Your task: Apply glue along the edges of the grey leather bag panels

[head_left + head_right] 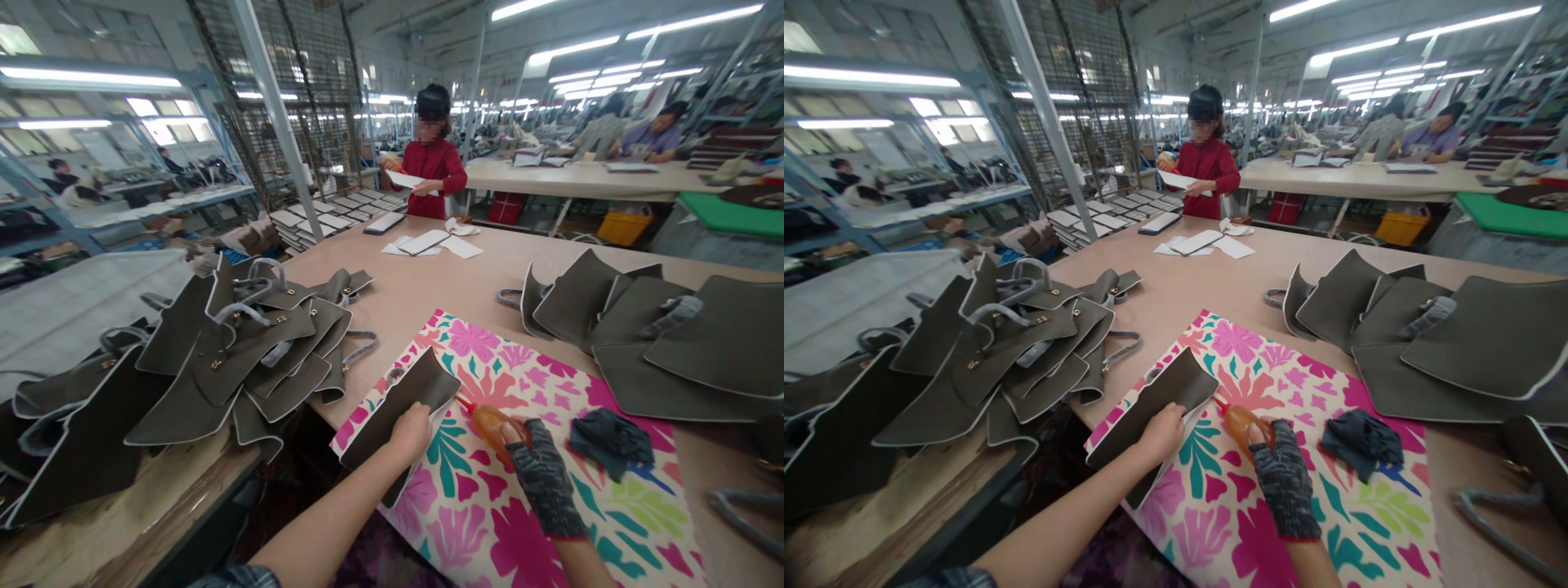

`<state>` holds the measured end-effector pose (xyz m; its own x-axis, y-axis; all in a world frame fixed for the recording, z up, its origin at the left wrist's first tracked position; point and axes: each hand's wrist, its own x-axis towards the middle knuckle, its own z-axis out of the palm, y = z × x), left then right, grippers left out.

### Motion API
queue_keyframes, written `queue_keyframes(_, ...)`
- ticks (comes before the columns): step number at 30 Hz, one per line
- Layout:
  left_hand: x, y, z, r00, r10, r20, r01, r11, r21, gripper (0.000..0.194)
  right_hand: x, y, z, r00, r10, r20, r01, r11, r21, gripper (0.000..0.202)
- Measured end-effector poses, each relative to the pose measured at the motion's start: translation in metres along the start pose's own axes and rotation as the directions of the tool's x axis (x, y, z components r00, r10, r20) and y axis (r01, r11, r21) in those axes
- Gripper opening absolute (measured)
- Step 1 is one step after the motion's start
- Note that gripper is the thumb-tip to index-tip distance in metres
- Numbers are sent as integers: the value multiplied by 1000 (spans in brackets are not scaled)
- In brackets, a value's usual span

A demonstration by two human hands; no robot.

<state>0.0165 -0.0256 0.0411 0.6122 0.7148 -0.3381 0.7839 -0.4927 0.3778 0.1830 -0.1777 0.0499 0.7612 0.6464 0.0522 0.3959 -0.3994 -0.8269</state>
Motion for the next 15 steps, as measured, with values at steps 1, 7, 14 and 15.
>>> queue_keyframes(1,1,-1,1,1000,5,-5,-5,1000,1,34,1,1,0,1000,-6,9,6,1000,-5,46)
queue_keyframes(7,1,-2,4,1000,21,-19,-21,1000,0,34,2,18,2,1000,3,-3,-3,1000,19,43)
queue_keyframes(14,0,-1,2,1000,10,-11,-10,1000,2,33,-3,26,4,1000,15,-14,-15,999,35,41)
queue_keyframes(15,0,-1,2,1000,10,-12,-10,1000,3,33,-4,25,3,1000,14,-6,-14,999,42,40)
